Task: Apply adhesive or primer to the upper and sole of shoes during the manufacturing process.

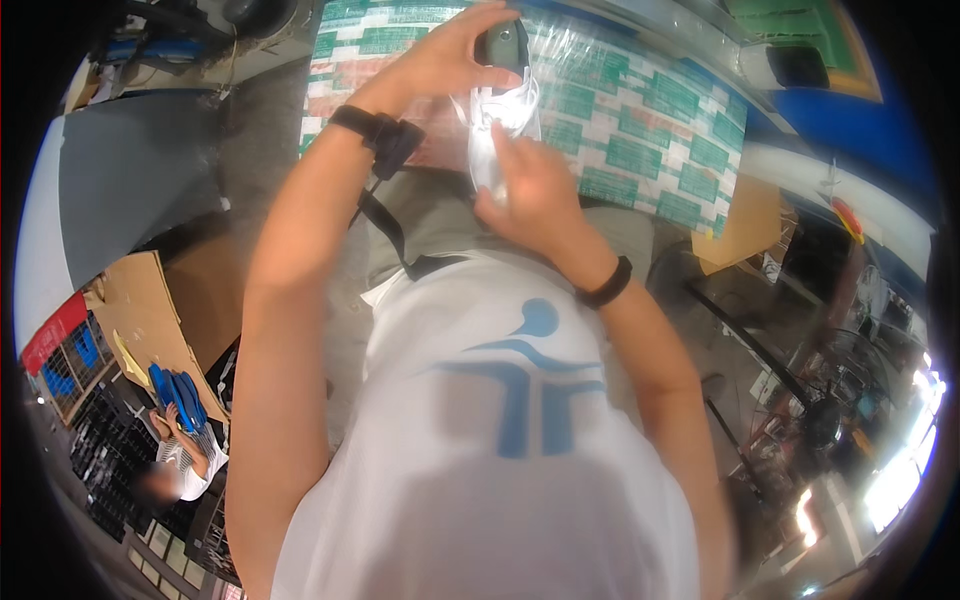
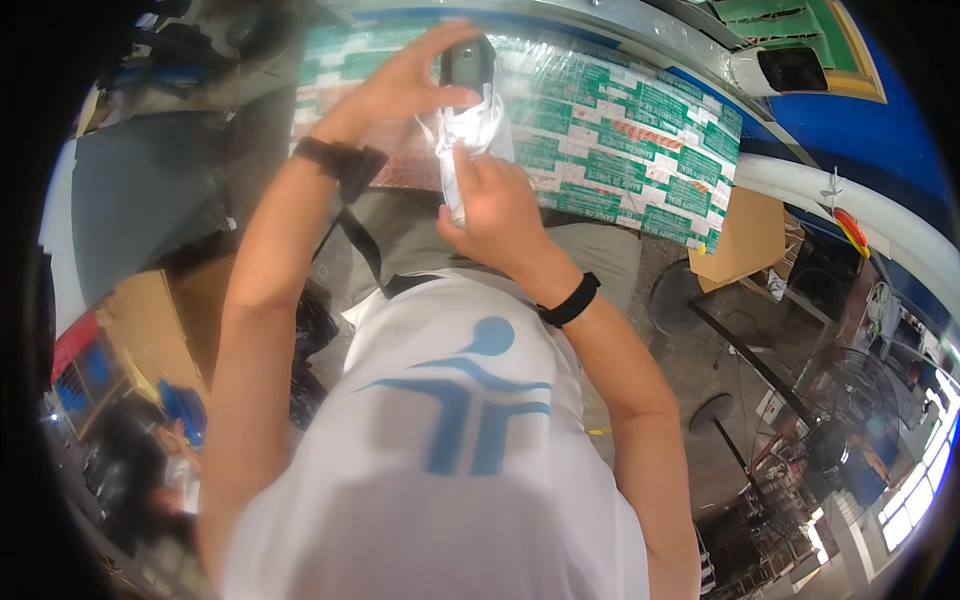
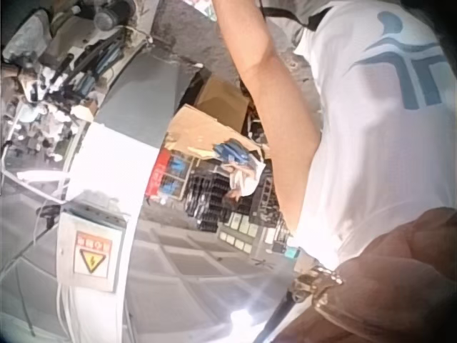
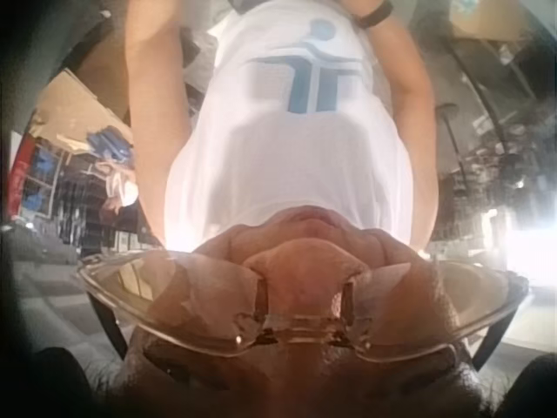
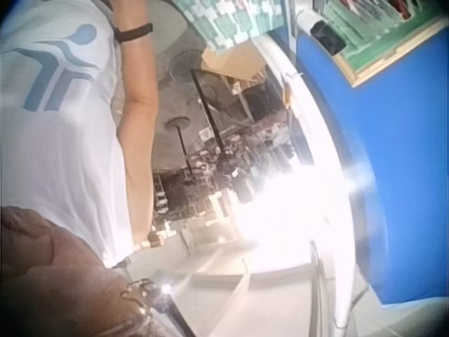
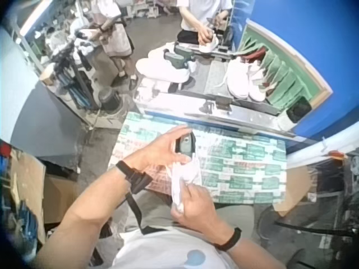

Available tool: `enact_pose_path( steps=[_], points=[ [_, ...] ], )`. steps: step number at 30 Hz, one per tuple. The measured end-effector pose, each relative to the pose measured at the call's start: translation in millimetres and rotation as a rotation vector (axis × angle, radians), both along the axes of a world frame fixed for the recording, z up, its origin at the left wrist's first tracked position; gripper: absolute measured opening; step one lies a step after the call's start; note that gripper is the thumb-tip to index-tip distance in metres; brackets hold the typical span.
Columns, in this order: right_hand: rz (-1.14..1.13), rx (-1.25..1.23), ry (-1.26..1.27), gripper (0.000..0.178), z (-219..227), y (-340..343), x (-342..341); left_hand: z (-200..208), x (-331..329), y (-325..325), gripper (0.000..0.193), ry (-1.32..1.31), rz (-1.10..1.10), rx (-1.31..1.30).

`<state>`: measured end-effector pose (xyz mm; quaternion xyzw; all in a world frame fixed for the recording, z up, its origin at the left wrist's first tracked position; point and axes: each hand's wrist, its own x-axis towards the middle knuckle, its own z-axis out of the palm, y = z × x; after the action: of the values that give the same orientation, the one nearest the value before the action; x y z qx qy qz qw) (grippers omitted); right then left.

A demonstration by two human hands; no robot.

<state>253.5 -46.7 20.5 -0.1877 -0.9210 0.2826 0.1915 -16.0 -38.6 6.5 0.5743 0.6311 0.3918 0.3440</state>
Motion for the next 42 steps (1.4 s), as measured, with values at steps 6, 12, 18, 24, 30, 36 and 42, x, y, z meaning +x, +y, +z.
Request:
enact_pose_path(
  steps=[6,12,18,24,30,36,42],
  points=[
    [-0.022,-0.356,0.04,0.072,8.1,-28.6,-8.3,-9.8,-1.1,-2.5,0.09,0.021,0.009,0.003],
    [-0.084,-0.025,0.046,0.074,-4.0,-15.7,6.5,-8.2,-0.4,-4.2,0.091,0.015,0.008,0.009],
    [-0.052,-0.039,0.092,0.075,-8.2,-17.9,-3.0,-11.0,-0.1,1.9,0.092,0.085,-0.007,0.019],
    [-0.07,-0.395,0.019,0.069,5.3,-7.4,44.9,-10.1,-10.5,-2.0,0.094,0.119,-0.027,0.013],
    [-0.157,-0.272,0.104,0.067,4.6,16.3,30.5,-9.7,-2.2,2.6,0.095,0.165,-0.027,0.003],
    [-0.063,-0.061,0.008,0.072,-3.9,22.2,36.3,-16.7,-3.9,1.4,0.097,0.133,-0.049,0.024],
    [-0.035,0.019,-0.053,0.078,7.2,9.1,43.4,-11.6,-8.2,1.9,0.097,0.133,-0.04,-0.008]
  ],
)
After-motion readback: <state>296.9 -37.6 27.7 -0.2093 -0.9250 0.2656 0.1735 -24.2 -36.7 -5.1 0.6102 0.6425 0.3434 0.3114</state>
